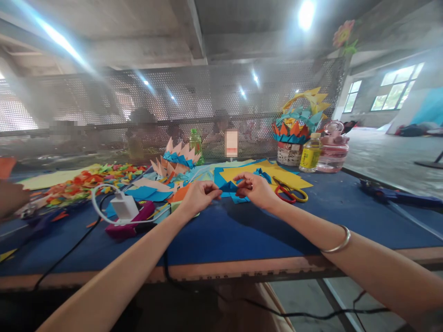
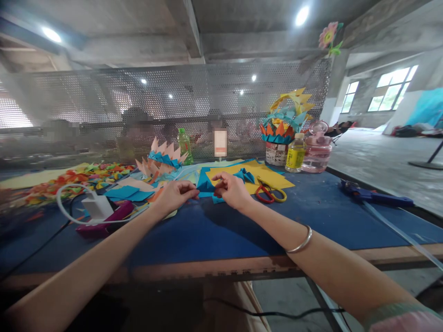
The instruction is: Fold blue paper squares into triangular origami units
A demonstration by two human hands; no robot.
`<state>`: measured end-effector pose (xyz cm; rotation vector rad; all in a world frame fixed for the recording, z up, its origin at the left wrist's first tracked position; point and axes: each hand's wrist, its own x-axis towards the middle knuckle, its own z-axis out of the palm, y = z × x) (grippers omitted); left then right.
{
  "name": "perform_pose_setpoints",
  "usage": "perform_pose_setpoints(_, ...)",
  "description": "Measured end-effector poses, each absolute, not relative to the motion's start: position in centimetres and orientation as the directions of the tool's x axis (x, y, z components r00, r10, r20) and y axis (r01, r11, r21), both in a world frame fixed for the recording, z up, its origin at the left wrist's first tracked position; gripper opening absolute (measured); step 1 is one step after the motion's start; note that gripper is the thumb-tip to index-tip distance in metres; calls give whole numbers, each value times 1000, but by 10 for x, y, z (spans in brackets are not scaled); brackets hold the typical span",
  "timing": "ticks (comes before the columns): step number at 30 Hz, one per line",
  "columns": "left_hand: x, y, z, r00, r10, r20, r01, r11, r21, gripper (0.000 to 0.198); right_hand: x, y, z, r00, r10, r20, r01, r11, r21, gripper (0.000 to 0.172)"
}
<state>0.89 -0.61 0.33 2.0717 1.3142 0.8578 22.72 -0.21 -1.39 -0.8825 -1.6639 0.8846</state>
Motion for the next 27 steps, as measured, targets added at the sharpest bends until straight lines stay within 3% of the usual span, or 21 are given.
perform_pose_setpoints(7, 20, -13, 6, 401, 882, 247, 473, -430, 769, 22, 225, -11, -9, -235, 855, 463, 213, 510, -833, 30)
perform_pose_setpoints(14, 17, -14, 7, 351, 907, 234, 444, -381, 811, 24, 225, -15, -6, -253, 847, 468, 281, 527, -802, 29)
perform_pose_setpoints(18, 15, -12, 7, 325, 917, 233, 452, -367, 813, 26, 222, -18, -6, -268, 845, 463, 302, 530, -792, 31)
perform_pose_setpoints(23, 15, -12, 3, 321, 927, 193, 480, -335, 810, 25, 218, -23, -4, -304, 836, 457, 303, 540, -786, 21)
perform_pose_setpoints(27, 18, -18, 2, 345, 930, 129, 520, -304, 798, 23, 222, -22, -5, -357, 849, 389, 315, 501, -806, 20)
